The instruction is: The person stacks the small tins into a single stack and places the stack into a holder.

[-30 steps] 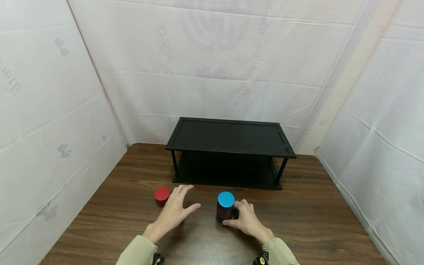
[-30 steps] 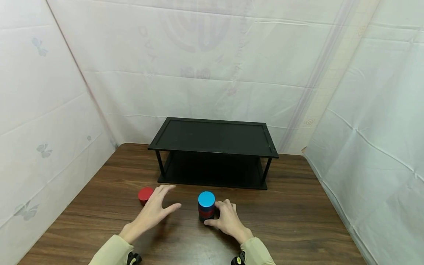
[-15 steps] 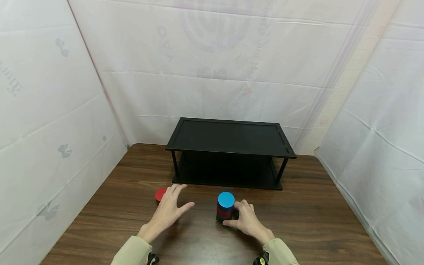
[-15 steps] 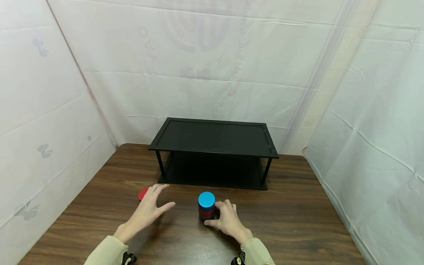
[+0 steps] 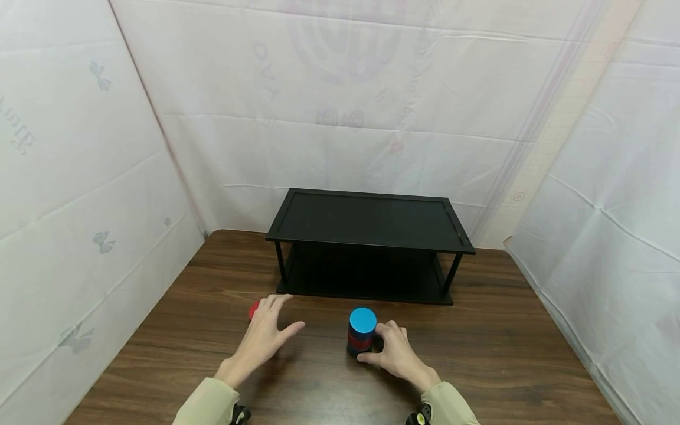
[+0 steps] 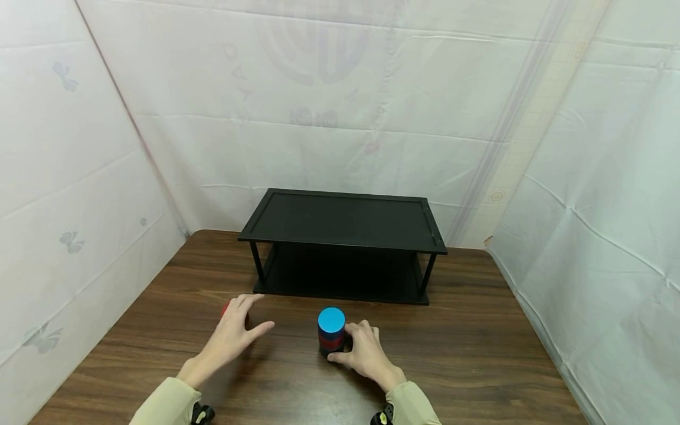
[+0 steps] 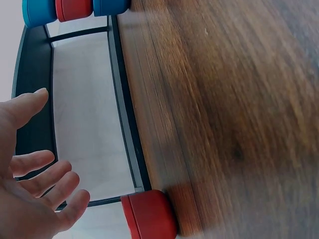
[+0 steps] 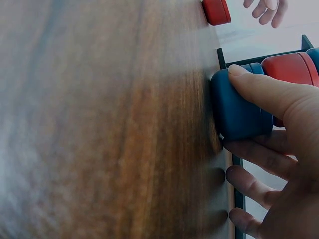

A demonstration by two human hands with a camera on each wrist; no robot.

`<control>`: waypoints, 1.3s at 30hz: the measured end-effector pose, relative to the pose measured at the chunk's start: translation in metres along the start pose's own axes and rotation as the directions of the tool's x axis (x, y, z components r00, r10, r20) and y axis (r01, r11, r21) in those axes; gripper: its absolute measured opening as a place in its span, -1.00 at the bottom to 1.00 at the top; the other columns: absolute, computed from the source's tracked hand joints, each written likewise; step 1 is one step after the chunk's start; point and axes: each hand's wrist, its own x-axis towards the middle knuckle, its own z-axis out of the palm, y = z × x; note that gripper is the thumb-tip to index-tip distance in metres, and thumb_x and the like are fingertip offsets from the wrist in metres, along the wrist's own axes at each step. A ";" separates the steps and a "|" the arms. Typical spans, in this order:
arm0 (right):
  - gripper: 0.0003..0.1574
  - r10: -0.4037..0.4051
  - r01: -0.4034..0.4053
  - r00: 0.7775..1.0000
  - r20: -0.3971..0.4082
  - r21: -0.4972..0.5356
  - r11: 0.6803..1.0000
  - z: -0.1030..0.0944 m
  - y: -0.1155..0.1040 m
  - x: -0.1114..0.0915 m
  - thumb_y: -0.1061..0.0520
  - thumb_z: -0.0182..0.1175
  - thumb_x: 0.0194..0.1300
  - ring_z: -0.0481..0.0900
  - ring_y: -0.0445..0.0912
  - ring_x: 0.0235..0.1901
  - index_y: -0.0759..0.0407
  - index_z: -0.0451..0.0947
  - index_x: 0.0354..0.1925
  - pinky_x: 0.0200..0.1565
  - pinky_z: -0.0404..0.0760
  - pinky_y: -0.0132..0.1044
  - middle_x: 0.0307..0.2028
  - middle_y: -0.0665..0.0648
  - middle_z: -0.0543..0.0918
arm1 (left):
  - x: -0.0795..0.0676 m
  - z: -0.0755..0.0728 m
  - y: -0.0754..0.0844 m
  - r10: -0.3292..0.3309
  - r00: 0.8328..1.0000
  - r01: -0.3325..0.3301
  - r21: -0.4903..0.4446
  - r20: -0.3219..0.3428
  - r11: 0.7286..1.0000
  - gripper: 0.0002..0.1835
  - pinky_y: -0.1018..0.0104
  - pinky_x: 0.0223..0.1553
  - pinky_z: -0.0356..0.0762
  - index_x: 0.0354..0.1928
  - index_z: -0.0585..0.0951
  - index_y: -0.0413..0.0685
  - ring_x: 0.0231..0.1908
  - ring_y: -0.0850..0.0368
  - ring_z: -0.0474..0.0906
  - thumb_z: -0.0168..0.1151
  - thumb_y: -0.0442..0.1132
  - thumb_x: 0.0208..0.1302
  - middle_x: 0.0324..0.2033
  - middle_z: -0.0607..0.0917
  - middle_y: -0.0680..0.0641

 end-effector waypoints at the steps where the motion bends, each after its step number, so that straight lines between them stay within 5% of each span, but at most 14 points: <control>1: -0.43 -0.003 0.003 1.000 -0.002 -0.001 1.000 0.000 0.000 0.000 -0.14 0.51 -0.08 0.36 -0.21 -0.22 -0.01 0.62 -0.09 -0.12 0.18 -0.23 -0.20 -0.10 0.71 | 0.000 0.000 -0.001 -0.003 1.000 0.003 0.000 -0.002 1.000 -0.31 -0.08 0.07 0.48 0.18 0.49 -0.19 0.09 -0.12 0.46 0.48 -0.04 0.02 0.06 0.57 -0.20; 39: -0.43 0.008 -0.008 1.000 0.003 -0.006 1.000 0.000 -0.001 0.001 -0.14 0.51 -0.08 0.35 -0.22 -0.21 -0.01 0.63 -0.09 -0.10 0.19 -0.22 -0.18 -0.10 0.71 | 0.002 -0.013 -0.035 -0.065 0.998 0.067 0.097 -0.021 0.993 -0.26 -0.20 0.00 0.36 0.18 0.46 -0.28 0.01 -0.26 0.36 0.53 -0.12 -0.05 0.02 0.52 -0.33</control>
